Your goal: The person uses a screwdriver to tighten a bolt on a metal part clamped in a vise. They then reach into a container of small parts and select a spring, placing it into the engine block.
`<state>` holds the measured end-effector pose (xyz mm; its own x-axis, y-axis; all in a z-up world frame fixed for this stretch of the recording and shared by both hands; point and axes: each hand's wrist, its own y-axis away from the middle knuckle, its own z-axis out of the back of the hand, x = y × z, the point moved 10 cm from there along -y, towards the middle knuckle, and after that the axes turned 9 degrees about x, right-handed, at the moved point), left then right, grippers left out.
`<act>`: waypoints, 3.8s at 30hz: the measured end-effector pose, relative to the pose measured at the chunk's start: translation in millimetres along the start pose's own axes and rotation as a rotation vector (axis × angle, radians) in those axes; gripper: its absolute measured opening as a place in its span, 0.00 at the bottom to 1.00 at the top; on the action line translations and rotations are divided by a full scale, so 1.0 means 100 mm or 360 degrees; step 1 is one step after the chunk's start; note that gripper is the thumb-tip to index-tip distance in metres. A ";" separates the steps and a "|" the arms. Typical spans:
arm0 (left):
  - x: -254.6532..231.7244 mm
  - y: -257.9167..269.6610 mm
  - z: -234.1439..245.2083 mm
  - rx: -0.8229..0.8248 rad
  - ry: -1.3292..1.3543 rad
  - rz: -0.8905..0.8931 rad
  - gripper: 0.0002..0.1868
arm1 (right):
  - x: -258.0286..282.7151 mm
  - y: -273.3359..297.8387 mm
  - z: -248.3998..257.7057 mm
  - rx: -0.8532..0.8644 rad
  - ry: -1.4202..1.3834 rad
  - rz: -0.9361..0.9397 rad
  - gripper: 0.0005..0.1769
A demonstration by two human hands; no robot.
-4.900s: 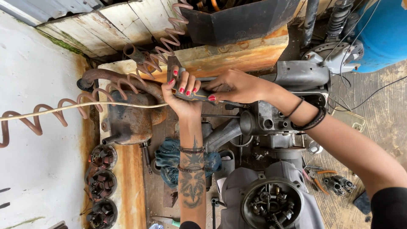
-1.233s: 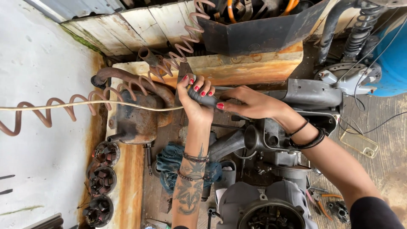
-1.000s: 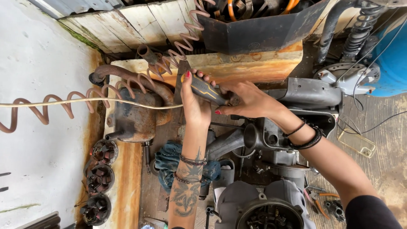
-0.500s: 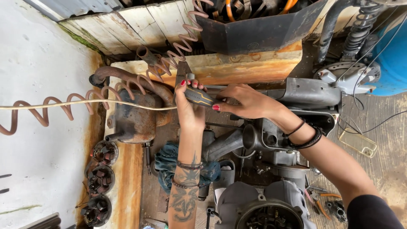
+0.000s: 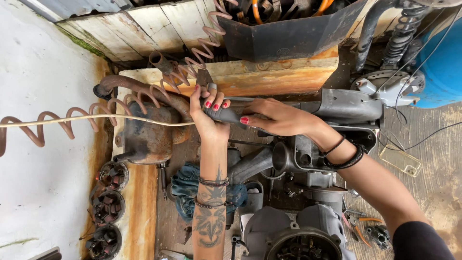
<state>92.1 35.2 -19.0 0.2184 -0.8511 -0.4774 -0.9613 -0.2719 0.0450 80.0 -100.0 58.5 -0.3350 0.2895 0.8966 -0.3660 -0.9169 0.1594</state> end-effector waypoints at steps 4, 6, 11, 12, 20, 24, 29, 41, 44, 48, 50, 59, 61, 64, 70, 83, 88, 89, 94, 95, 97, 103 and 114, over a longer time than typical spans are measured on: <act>0.01 0.01 -0.12 0.0260 0.0169 0.0051 0.16 | -0.01 -0.03 0.04 -0.0020 0.0066 -0.0025 0.29; 0.04 0.03 -0.21 0.0321 0.0202 0.0042 0.16 | 0.03 -0.02 0.06 -0.0013 0.0075 -0.0036 0.28; -0.04 0.15 -0.09 -0.0018 -0.0145 -0.0199 0.08 | -0.04 0.00 0.12 -0.0163 0.0149 -0.0110 0.24; -0.03 0.17 -0.17 -0.0010 -0.0144 -0.0203 0.08 | -0.03 0.00 0.11 -0.0167 0.0156 -0.0105 0.24; 0.11 0.01 0.00 -0.0032 0.0085 -0.0112 0.11 | 0.18 0.05 -0.02 -0.0067 0.0055 -0.0062 0.40; 0.11 0.01 -0.06 0.0132 0.0176 -0.0011 0.12 | 0.10 0.03 0.07 -0.0075 -0.0048 -0.0030 0.26; 0.17 0.00 -0.20 0.0340 0.0275 0.0178 0.13 | -0.02 -0.01 0.12 -0.0189 -0.0019 -0.0023 0.18; 0.25 -0.02 0.01 0.0031 0.0127 0.0113 0.13 | 0.23 0.03 0.01 -0.0011 -0.0014 -0.0184 0.36; 0.23 -0.08 -0.11 0.0212 0.0106 0.0137 0.16 | 0.04 0.02 0.12 -0.0163 -0.0182 -0.0008 0.19; 0.12 0.00 -0.31 0.0310 0.0013 0.0034 0.15 | 0.05 0.01 0.15 -0.0190 -0.0242 0.0072 0.16; 0.04 0.07 -0.27 0.0140 -0.0152 -0.0050 0.11 | 0.02 0.04 0.16 -0.0253 -0.0073 0.0029 0.14; 0.05 0.14 0.21 -0.0134 0.0025 -0.0167 0.05 | 0.21 0.03 0.10 -0.0193 0.0240 0.0089 0.21; 0.06 0.09 0.17 -0.0064 0.0088 -0.0124 0.07 | 0.26 0.01 0.05 -0.0091 0.0165 0.0069 0.26; 0.09 0.06 0.01 0.0033 0.0178 -0.0042 0.10 | 0.21 0.03 0.05 -0.0033 0.0047 0.0052 0.27; 0.07 0.05 -0.10 0.0211 0.0231 -0.0011 0.12 | 0.10 -0.03 0.06 -0.0120 0.0031 0.0171 0.15; -0.04 0.15 0.07 0.0045 -0.0156 -0.0041 0.17 | 0.19 0.02 0.00 -0.0378 0.0808 -0.0005 0.15; 0.06 0.03 0.08 0.0118 0.0077 0.0005 0.05 | 0.24 0.05 0.03 -0.0271 0.0721 0.0038 0.19; 0.08 0.00 0.00 0.0182 0.0100 0.0007 0.06 | 0.22 0.07 0.04 -0.0251 0.0674 0.0059 0.21; 0.09 -0.03 -0.15 0.0321 0.0221 0.0076 0.07 | 0.09 0.02 0.02 -0.0174 0.0475 0.0106 0.19; 0.09 -0.03 -0.15 0.0373 0.0275 0.0085 0.08 | 0.13 0.01 0.03 -0.0179 0.0509 0.0133 0.18; 0.07 0.03 -0.21 0.0448 0.0342 0.0099 0.07 | 0.06 0.00 0.02 -0.0201 0.0554 0.0085 0.18; 0.05 0.07 -0.08 0.0209 0.0159 -0.0016 0.06 | -0.05 -0.04 0.01 -0.0258 0.0761 -0.0092 0.20; 0.11 -0.09 0.00 0.0045 -0.0098 0.0047 0.05 | -0.01 0.03 0.10 -0.0283 0.0567 -0.0054 0.27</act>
<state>103.5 28.8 -24.7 0.1800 -0.8292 -0.5292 -0.9717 -0.2335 0.0353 88.1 -106.2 62.5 -0.5886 0.4246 0.6879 -0.5163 -0.8523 0.0843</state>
